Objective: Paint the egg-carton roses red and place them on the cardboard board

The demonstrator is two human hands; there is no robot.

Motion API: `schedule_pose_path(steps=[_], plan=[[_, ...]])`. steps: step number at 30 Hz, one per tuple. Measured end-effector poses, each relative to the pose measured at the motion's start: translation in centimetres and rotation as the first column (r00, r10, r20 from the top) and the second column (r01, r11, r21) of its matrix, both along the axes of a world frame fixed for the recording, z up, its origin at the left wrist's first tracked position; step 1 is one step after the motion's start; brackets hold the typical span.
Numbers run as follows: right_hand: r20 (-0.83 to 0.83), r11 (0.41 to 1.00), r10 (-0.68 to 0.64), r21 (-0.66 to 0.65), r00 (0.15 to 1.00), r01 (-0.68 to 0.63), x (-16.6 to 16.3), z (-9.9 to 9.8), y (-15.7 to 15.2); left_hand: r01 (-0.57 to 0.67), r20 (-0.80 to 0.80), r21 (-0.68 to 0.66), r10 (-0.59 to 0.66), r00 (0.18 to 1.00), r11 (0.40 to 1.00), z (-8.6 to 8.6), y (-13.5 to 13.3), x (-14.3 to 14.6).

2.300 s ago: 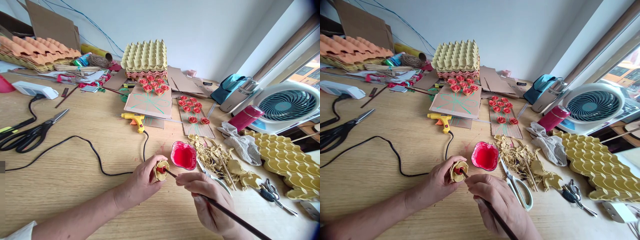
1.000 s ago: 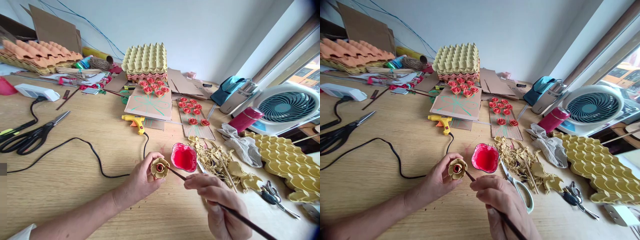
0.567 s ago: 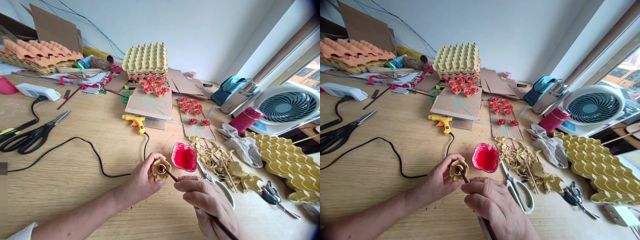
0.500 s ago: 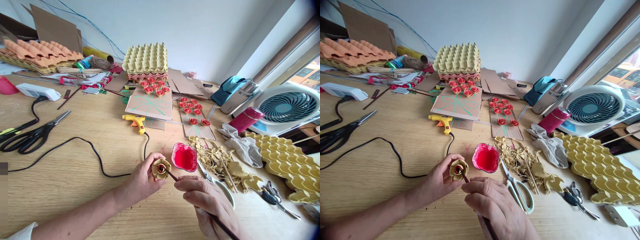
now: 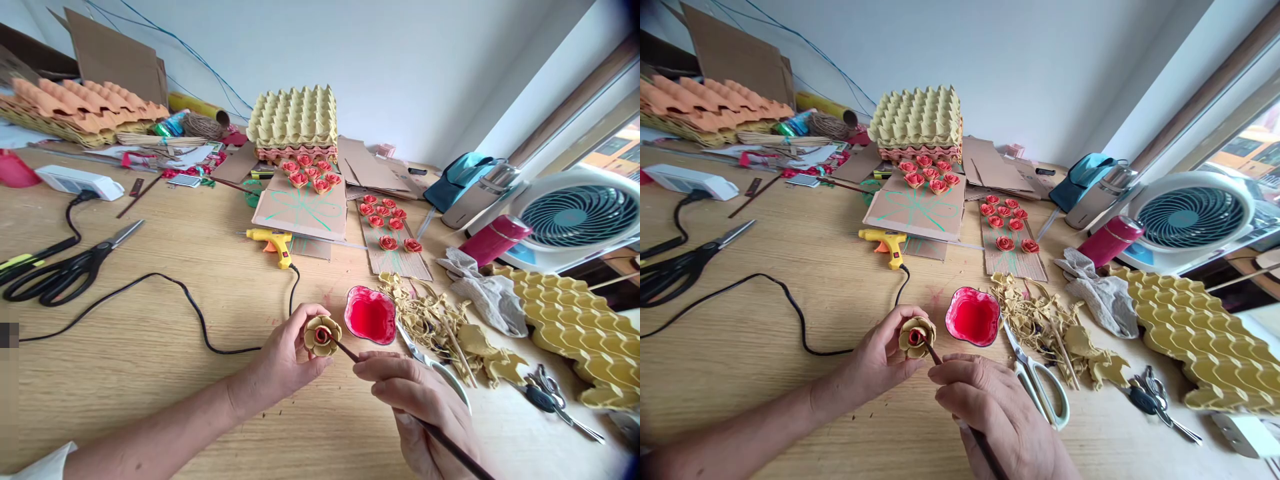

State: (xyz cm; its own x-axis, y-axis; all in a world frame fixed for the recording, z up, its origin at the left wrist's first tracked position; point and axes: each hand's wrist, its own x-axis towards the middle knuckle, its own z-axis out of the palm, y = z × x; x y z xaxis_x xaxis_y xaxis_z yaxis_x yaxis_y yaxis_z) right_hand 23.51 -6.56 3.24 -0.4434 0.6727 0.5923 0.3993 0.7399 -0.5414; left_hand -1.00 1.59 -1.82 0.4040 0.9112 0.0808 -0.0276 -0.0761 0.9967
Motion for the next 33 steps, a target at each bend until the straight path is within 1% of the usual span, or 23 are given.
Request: schedule_pose_path(steps=[1, 3, 8, 14, 18, 22, 24, 29, 33], plan=[[0.01, 1.0, -0.011, -0.007, 1.0, 0.011, -0.13, 0.13, -0.06, 0.0, -0.007, 0.006, 0.0, 1.0, 1.0, -0.02, 0.02, 0.01], [0.019, 1.0, -0.006, 0.021, 1.0, 0.005, -0.44, 0.49, -0.13, -0.002, -0.025, 0.014, 0.002, 1.0, 1.0, 0.02, 0.02, 0.03], [0.002, 0.996, 0.033, 0.089, 0.999, -0.033, -0.68, 0.9, -0.07, -0.012, -0.042, 0.014, 0.013, 0.999, 1.0, 0.4, -0.1, 0.07], [0.028, 0.996, -0.03, 0.09, 0.999, 0.027, -0.38, 0.55, -0.07, -0.019, -0.032, 0.018, 0.02, 0.999, 1.0, 0.51, -0.08, 0.02], [0.08, 0.995, -0.042, 0.088, 0.996, 0.035, -0.48, 0.55, 0.06, -0.033, -0.064, 0.062, 0.037, 0.997, 0.998, 0.42, -0.14, -0.04], [0.108, 0.999, -0.024, 0.043, 0.994, 0.02, -0.58, 0.4, 0.23, -0.041, -0.166, 0.164, 0.068, 0.984, 0.986, 0.16, -0.32, 0.01], [0.101, 1.0, -0.015, 0.025, 0.995, 0.012, -0.61, 0.34, 0.22, -0.038, -0.197, 0.192, 0.077, 0.977, 0.981, 0.04, -0.37, 0.05], [0.032, 1.0, 0.004, 0.015, 0.999, -0.005, -0.54, 0.47, -0.12, -0.044, -0.183, 0.15, 0.072, 0.981, 0.988, 0.14, -0.36, 0.08], [0.022, 0.999, -0.026, 0.036, 0.999, 0.025, -0.4, 0.51, -0.24, -0.048, -0.17, 0.137, 0.072, 0.983, 0.989, 0.44, -0.39, 0.09]])
